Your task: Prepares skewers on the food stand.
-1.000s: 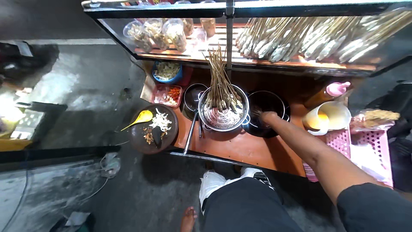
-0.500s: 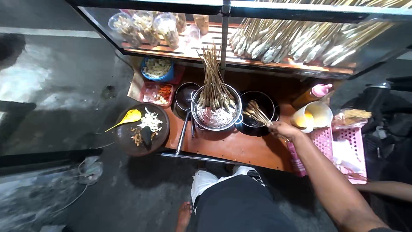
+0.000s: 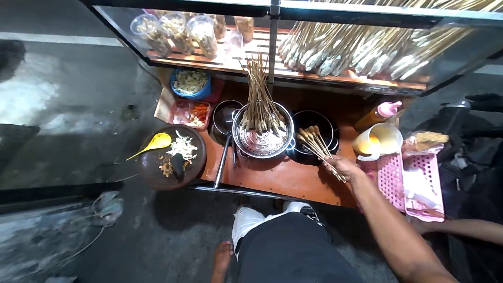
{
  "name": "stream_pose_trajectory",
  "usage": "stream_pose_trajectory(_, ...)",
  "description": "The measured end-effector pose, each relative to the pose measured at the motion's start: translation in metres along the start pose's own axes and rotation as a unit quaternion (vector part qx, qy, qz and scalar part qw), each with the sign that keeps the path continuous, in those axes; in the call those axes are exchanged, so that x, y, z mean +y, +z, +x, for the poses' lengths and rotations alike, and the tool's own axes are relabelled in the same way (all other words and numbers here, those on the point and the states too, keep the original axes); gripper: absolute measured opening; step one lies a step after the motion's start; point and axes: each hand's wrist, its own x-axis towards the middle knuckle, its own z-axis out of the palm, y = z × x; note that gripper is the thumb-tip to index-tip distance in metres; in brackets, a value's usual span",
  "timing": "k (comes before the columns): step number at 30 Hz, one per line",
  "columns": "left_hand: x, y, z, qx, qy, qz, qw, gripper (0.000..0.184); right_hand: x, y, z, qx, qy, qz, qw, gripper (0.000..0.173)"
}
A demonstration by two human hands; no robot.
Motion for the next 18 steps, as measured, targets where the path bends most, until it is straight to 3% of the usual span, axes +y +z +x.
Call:
stream_pose_trajectory(7,-0.011,0.005,-0.017,0.000,0.014,0.062,0.998,0.035,0.007,0.017,-0.004,-0.008,0.025,0.065,0.998,0.023)
stream_pose_trajectory(12,-0.001,-0.004,-0.019,-0.030,-0.001,0.095,0.995,0.037,-0.014,0.036,-0.006,0.058,0.021,0.011,0.998,0.020)
stream_pose_trajectory(14,-0.003,-0.014,-0.010,-0.041,0.006,0.092,0.995,0.037,-0.022,0.034,-0.002,0.089,0.031,-0.038,0.995,0.019)
stream_pose_trajectory(18,-0.014,-0.038,0.024,-0.027,0.000,0.043,0.999,0.040,-0.049,0.024,0.016,0.111,0.060,-0.271,0.954,0.028)
